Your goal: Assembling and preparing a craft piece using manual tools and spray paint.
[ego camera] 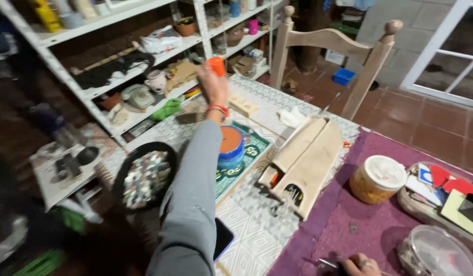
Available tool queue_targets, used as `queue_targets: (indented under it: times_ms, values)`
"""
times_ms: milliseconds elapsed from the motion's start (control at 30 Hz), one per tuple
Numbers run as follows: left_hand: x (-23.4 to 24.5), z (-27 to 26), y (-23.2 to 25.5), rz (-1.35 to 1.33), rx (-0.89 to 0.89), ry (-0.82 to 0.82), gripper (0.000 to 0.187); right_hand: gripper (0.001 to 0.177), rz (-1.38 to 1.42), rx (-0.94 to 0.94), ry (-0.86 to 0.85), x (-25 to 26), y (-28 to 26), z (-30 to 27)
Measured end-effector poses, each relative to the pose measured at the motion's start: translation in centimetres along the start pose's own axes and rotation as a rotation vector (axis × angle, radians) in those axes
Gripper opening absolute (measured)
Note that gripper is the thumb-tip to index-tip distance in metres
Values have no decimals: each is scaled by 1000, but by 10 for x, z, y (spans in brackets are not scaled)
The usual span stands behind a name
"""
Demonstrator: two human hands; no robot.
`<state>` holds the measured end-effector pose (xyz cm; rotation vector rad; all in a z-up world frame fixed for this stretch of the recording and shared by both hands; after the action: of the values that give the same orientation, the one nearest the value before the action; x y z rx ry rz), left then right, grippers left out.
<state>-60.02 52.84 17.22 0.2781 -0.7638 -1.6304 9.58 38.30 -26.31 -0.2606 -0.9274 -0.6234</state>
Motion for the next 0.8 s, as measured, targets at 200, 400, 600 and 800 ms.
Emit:
queue_targets:
  times_ms: [200, 400, 600, 800]
  values:
    - [-77, 54, -124, -75, 184, 104, 124, 40, -66, -41, -224, 74, -26, 74]
    - [-87, 49, -99, -251, -20, -39, 99, 43, -124, -319, -550, 136, -65, 98]
    - [-10, 40, 32, -72, -244, 159, 80, 69, 30, -295, -335, 214, -87, 156]
    - [122, -10, 197, -151, -488, 81, 69, 73, 219, -235, -143, 372, -123, 242]
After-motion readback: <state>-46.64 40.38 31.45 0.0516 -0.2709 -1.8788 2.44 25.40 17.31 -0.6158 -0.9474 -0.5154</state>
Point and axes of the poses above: each hand's wrist, its own z-axis towards the middle knuckle, its own x-axis out of the back of the hand, y = z × x, the point moved 5 cm from there along z, towards the middle knuckle, and after that the axes turned 9 degrees about -z, right-handed, at the moved point
